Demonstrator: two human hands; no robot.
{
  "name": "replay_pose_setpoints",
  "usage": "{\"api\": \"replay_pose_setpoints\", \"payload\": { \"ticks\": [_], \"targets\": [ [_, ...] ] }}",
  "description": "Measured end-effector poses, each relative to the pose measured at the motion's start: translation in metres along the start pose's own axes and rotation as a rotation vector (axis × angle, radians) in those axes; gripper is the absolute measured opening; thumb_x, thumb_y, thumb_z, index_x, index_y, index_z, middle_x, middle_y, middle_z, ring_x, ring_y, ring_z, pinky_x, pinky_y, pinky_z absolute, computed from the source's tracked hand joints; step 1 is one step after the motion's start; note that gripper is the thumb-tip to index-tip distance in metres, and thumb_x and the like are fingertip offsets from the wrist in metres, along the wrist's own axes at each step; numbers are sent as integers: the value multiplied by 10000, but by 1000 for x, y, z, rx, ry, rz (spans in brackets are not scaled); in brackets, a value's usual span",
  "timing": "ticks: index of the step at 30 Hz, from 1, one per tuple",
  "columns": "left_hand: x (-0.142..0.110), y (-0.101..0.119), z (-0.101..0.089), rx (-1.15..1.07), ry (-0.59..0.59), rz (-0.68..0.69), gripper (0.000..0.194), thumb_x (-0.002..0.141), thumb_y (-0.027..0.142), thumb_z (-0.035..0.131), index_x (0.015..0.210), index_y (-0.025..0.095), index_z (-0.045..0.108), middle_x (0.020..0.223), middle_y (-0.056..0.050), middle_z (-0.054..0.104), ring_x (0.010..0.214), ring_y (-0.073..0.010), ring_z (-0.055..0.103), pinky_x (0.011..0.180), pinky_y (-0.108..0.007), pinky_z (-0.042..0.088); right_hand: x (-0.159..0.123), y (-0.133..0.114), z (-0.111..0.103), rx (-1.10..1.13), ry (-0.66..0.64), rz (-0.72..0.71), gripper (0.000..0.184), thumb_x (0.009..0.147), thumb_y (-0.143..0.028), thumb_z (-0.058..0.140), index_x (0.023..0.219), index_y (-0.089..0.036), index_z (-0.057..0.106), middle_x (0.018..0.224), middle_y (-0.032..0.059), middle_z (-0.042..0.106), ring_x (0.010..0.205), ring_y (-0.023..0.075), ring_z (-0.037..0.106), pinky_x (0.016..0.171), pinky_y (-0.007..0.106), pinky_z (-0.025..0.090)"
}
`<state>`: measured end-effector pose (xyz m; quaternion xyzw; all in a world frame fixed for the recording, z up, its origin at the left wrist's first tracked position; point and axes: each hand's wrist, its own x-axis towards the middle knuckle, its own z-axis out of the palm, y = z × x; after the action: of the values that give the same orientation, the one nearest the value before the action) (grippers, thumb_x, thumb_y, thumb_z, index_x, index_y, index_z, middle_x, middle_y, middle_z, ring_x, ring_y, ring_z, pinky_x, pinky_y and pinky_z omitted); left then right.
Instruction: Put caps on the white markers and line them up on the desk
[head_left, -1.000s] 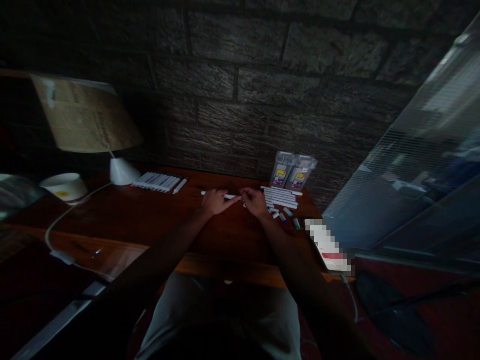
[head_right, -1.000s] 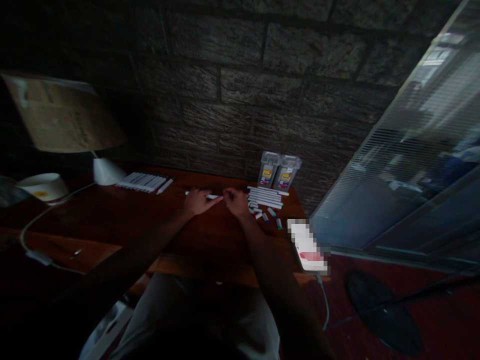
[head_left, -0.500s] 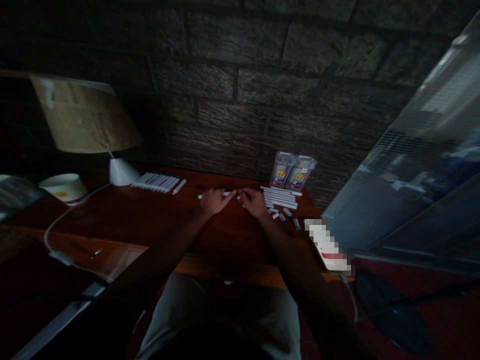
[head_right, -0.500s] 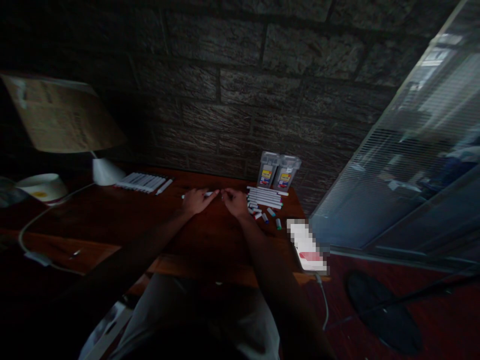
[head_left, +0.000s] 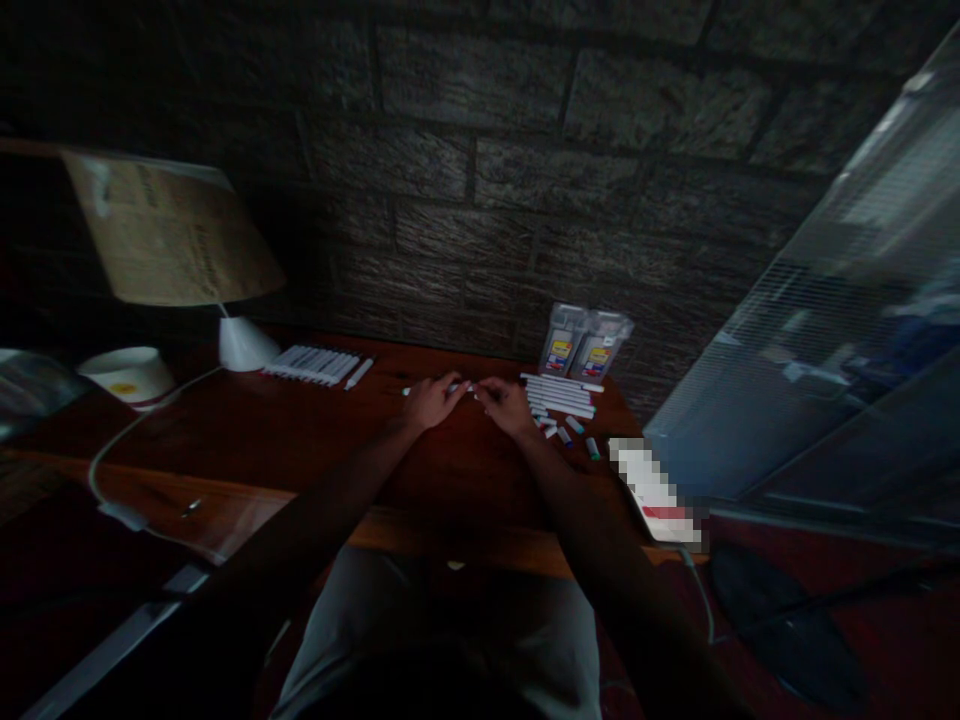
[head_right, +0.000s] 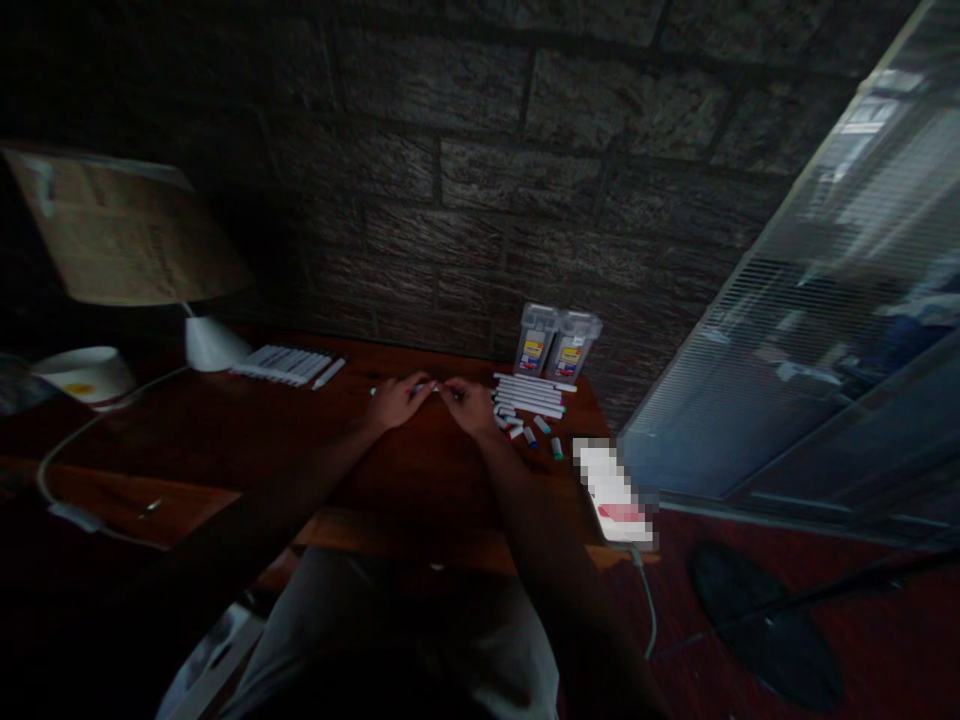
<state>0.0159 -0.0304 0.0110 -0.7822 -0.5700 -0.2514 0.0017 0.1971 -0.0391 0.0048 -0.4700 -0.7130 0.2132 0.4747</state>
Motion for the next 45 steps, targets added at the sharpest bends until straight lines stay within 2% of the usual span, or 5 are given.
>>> {"api": "replay_pose_setpoints", "payload": {
  "ticks": [4,17,23,38,45],
  "targets": [
    [0,0,-1,-39,-5,14,459,993,578,385,1216,283,657,1129,-53,745,1045,-236,688,882,-291,492,1,1,-1,6,69,21,215,857,-407,624,899,-204,685,834,13,726,758,160,683,695,252,534],
    [2,-5,3,-115,18,0,422,1018,509,379,1304,299,607,1238,-19,710,1092,-224,678,957,-296,483,1,6,-3,-26,-5,57,179,882,-349,603,933,-215,710,741,-8,718,615,137,648,616,237,512],
    [1,-2,-1,-128,-5,-7,408,1028,474,370,1303,282,601,1244,-19,708,1103,-223,673,967,-301,484,1,6,-1,-40,-36,49,208,890,-365,586,923,-226,738,802,2,749,710,163,691,638,244,533],
    [2,-3,-4,2,-11,-10,503,1052,419,247,1094,213,704,1087,-77,752,997,-216,697,876,-285,484,2,5,-2,-6,-2,43,222,887,-357,573,952,-208,724,771,1,729,617,143,649,621,247,511],
    [-3,4,-9,50,31,58,609,969,658,333,928,201,733,991,-110,759,976,-249,688,887,-319,468,0,2,-2,-33,-72,3,181,875,-274,557,912,-207,721,805,2,739,727,151,683,688,241,521]
  ]
}}
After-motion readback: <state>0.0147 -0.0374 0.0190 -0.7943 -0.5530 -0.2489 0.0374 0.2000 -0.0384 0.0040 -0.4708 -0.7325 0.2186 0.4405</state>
